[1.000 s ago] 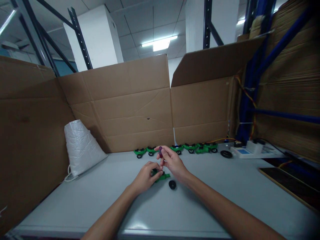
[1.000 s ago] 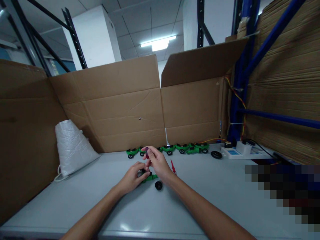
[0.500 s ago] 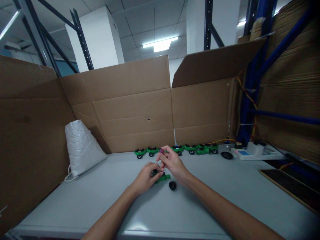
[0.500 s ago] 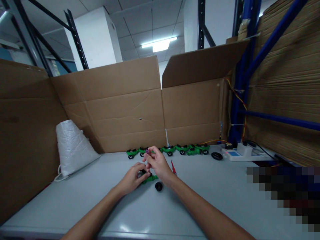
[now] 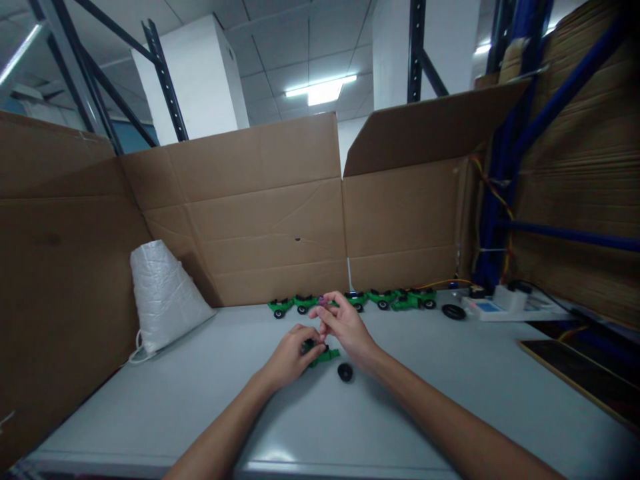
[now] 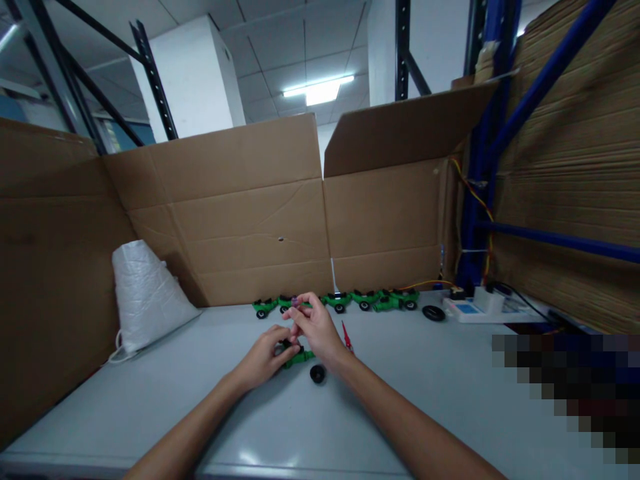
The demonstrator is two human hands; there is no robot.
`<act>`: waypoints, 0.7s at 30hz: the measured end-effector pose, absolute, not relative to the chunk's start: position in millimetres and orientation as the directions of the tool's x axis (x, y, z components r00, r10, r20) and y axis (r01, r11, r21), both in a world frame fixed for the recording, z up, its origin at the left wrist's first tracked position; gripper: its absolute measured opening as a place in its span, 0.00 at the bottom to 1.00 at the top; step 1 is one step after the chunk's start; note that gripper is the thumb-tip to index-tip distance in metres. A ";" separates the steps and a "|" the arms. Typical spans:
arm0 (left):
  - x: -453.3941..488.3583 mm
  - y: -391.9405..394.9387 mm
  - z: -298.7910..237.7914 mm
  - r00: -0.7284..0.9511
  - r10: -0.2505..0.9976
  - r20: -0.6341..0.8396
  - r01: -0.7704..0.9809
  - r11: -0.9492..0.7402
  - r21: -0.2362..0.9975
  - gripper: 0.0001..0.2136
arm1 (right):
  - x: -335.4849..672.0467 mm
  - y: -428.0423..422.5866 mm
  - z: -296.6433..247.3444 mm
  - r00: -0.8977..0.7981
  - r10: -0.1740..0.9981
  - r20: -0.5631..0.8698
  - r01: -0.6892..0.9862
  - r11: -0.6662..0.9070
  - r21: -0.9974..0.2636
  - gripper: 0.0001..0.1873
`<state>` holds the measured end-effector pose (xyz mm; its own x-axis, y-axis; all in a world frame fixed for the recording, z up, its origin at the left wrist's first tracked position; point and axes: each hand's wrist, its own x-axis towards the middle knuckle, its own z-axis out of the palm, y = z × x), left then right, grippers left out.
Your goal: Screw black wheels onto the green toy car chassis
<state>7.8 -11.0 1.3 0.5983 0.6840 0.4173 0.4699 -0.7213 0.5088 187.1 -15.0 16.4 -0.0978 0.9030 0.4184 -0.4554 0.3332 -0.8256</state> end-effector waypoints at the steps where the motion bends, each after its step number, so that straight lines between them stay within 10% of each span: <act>1: 7.5 -10.9 1.3 0.598 0.685 0.415 0.472 -0.720 0.509 0.08 | 187.2 -15.3 16.7 -0.094 0.906 0.413 -0.463 0.328 -0.824 0.27; 21: 6.3 -7.0 -4.8 0.583 0.698 0.416 0.497 -0.712 0.496 0.09 | 185.7 -20.4 20.1 -0.164 0.898 0.409 -0.478 0.290 -0.829 0.27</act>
<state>6.3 -7.0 -4.8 0.5835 0.6977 0.4157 0.4973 -0.7116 0.4964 185.7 -20.4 20.1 -0.1638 0.8978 0.4089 -0.4776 0.2905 -0.8292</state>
